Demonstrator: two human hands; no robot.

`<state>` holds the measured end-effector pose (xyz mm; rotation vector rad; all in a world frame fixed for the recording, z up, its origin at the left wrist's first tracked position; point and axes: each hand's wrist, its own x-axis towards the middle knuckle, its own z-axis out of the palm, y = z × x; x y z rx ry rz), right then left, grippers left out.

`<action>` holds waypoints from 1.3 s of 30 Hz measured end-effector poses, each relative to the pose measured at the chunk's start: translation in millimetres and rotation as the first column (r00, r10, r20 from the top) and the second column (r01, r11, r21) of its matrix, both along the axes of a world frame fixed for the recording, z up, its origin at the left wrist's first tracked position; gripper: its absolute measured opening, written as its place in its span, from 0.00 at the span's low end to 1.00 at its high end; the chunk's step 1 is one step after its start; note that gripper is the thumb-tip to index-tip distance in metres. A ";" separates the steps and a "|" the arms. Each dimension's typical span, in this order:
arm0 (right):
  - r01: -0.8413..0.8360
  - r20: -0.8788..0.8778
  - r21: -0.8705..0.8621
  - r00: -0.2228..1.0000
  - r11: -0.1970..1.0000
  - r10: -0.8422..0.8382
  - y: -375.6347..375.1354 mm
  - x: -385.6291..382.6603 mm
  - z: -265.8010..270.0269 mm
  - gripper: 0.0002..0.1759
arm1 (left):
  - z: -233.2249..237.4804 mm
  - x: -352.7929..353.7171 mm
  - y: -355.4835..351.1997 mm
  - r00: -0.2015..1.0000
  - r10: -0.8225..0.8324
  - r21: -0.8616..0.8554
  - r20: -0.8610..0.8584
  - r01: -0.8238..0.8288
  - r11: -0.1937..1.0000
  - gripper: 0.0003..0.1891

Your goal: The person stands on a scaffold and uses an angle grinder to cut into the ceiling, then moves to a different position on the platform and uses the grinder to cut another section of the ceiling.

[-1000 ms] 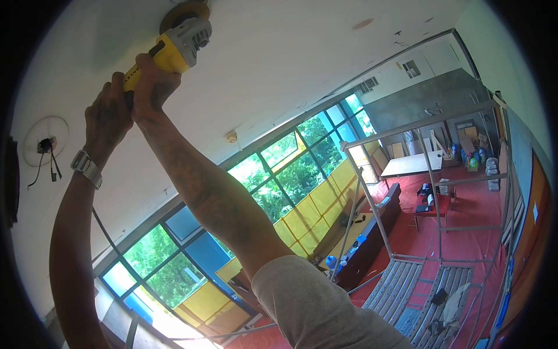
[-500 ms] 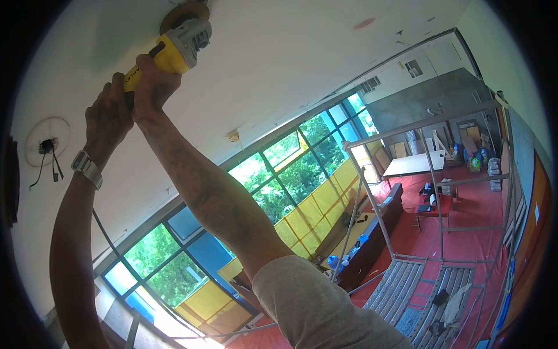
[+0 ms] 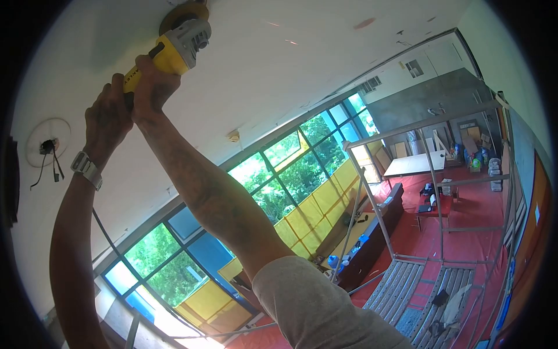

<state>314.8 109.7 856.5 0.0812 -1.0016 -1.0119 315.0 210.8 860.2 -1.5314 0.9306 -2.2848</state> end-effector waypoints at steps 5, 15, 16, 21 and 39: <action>0.032 0.006 0.032 0.999 0.999 -0.033 -0.8 3.6 4.9 0.18 | 2.0 -0.1 0.3 1.000 0.001 0.004 -0.002 -0.001 1.000 0.13; 0.050 0.005 0.036 0.999 0.998 -0.050 2.0 2.6 3.7 0.17 | -2.0 -2.8 1.7 1.000 -0.027 0.000 -0.014 0.027 1.000 0.13; 0.052 0.016 0.043 0.999 0.998 -0.052 2.6 1.6 3.7 0.17 | -2.7 -3.5 2.2 1.000 -0.026 0.001 -0.013 0.026 1.000 0.13; 0.048 0.032 0.031 0.998 0.998 -0.049 2.8 -0.4 2.7 0.18 | -0.9 -4.8 3.4 1.000 -0.021 0.001 -0.011 0.021 1.000 0.13; 0.040 0.004 0.002 0.999 0.999 -0.040 6.7 -2.6 -0.8 0.21 | -3.8 -5.0 6.4 1.000 -0.018 -0.008 -0.020 0.018 1.000 0.13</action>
